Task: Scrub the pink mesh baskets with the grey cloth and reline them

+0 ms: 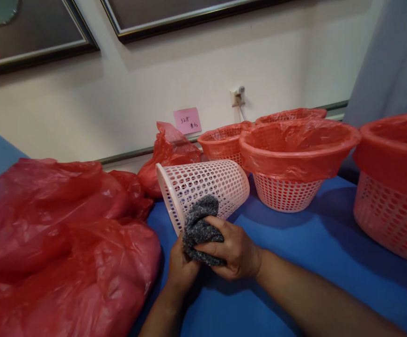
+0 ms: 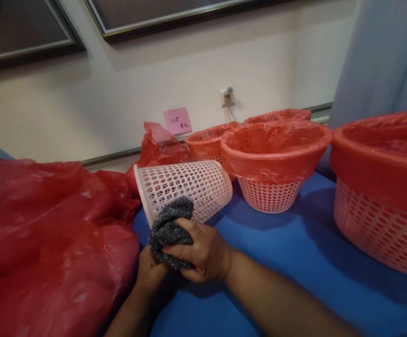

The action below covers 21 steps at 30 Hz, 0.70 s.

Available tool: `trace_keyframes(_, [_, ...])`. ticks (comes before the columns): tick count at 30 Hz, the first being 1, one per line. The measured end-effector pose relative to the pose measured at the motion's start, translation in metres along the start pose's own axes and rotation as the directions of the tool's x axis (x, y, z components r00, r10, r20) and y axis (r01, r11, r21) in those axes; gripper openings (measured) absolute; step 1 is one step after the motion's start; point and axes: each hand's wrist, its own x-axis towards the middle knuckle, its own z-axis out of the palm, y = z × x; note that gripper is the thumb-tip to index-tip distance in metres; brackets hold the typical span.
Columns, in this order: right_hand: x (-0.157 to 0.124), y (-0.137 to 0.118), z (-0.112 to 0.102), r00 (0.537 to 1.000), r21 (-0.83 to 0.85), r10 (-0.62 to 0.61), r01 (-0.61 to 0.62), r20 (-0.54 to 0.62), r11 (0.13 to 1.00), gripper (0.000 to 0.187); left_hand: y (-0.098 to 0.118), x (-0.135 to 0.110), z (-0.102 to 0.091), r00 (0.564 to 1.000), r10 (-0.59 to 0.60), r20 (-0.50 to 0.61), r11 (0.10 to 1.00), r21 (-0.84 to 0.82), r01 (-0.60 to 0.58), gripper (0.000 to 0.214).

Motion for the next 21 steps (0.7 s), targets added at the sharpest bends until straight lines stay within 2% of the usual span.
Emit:
trace_keyframes(2, [-0.002, 0.005, 0.000, 1.000, -0.009, 0.028, -0.028, 0.000, 1.000, 0.052, -0.003, -0.002, -0.002, 1.000, -0.017, 0.008, 0.999, -0.051, 0.017, 0.039])
trace_keyframes(3, [-0.004, 0.010, 0.000, 0.994, -0.030, 0.095, -0.097, -0.052, 0.995, 0.051, -0.005, -0.002, -0.002, 0.999, -0.034, 0.021, 0.996, -0.077, 0.035, 0.038])
trace_keyframes(4, [-0.006, 0.017, 0.001, 0.970, -0.053, 0.198, -0.207, -0.140, 0.977, 0.050, -0.008, -0.003, -0.002, 0.998, -0.052, 0.028, 0.993, -0.103, 0.055, 0.039])
trace_keyframes(5, [-0.008, 0.026, 0.001, 0.912, -0.062, 0.323, -0.348, -0.252, 0.935, 0.049, -0.010, -0.004, -0.002, 0.997, -0.072, 0.025, 0.989, -0.124, 0.075, 0.041])
trace_keyframes(6, [-0.010, 0.037, 0.001, 0.814, -0.045, 0.450, -0.499, -0.367, 0.866, 0.048, -0.012, -0.005, -0.001, 0.996, -0.089, 0.017, 0.987, -0.136, 0.091, 0.043])
trace_keyframes(7, [-0.013, 0.049, 0.001, 0.686, 0.004, 0.558, -0.629, -0.466, 0.777, 0.047, -0.013, -0.005, 0.000, 0.995, -0.099, 0.006, 0.985, -0.140, 0.099, 0.044])
trace_keyframes(9, [-0.017, 0.072, 0.001, 0.442, 0.158, 0.709, -0.778, -0.550, 0.608, 0.047, -0.014, -0.006, 0.001, 0.994, -0.106, -0.008, 0.986, -0.132, 0.104, 0.045])
trace_keyframes(10, [-0.018, 0.080, 0.002, 0.353, 0.231, 0.759, -0.808, -0.547, 0.542, 0.048, -0.013, -0.006, 0.001, 0.994, -0.109, -0.014, 0.986, -0.127, 0.106, 0.046])
trace_keyframes(11, [-0.019, 0.084, 0.003, 0.295, 0.282, 0.791, -0.820, -0.536, 0.497, 0.049, -0.013, -0.005, 0.001, 0.994, -0.112, -0.020, 0.986, -0.125, 0.108, 0.046])
trace_keyframes(12, [-0.019, 0.084, 0.004, 0.280, 0.297, 0.802, -0.824, -0.528, 0.483, 0.049, -0.012, -0.005, 0.001, 0.993, -0.115, -0.026, 0.986, -0.126, 0.111, 0.047])
trace_keyframes(13, [-0.019, 0.079, 0.005, 0.318, 0.270, 0.792, -0.819, -0.522, 0.506, 0.049, -0.012, -0.004, 0.001, 0.993, -0.117, -0.029, 0.986, -0.123, 0.112, 0.046])
trace_keyframes(14, [-0.017, 0.071, 0.006, 0.406, 0.205, 0.757, -0.798, -0.512, 0.567, 0.049, -0.012, -0.003, 0.000, 0.993, -0.112, -0.031, 0.987, -0.116, 0.108, 0.046])
trace_keyframes(15, [-0.016, 0.059, 0.007, 0.537, 0.117, 0.692, -0.744, -0.483, 0.658, 0.049, -0.012, -0.002, 0.000, 0.994, -0.100, -0.030, 0.990, -0.104, 0.097, 0.044])
trace_keyframes(17, [-0.011, 0.032, 0.007, 0.832, -0.031, 0.458, -0.491, -0.314, 0.871, 0.052, -0.013, 0.000, 0.000, 0.998, -0.059, 0.011, 0.996, -0.071, 0.060, 0.040])
trace_keyframes(18, [-0.009, 0.020, 0.007, 0.929, -0.054, 0.308, -0.325, -0.206, 0.944, 0.055, -0.013, 0.001, 0.000, 0.998, -0.040, 0.043, 0.997, -0.059, 0.043, 0.037])
trace_keyframes(19, [-0.006, 0.011, 0.006, 0.978, -0.049, 0.171, -0.178, -0.120, 0.983, 0.058, -0.012, 0.001, -0.001, 0.997, -0.031, 0.072, 0.998, -0.051, 0.035, 0.034])
trace_keyframes(21, [-0.002, -0.001, 0.005, 0.999, -0.016, -0.004, 0.003, -0.038, 1.000, 0.059, -0.012, 0.001, -0.002, 0.995, -0.036, 0.094, 0.999, -0.031, 0.039, 0.028])
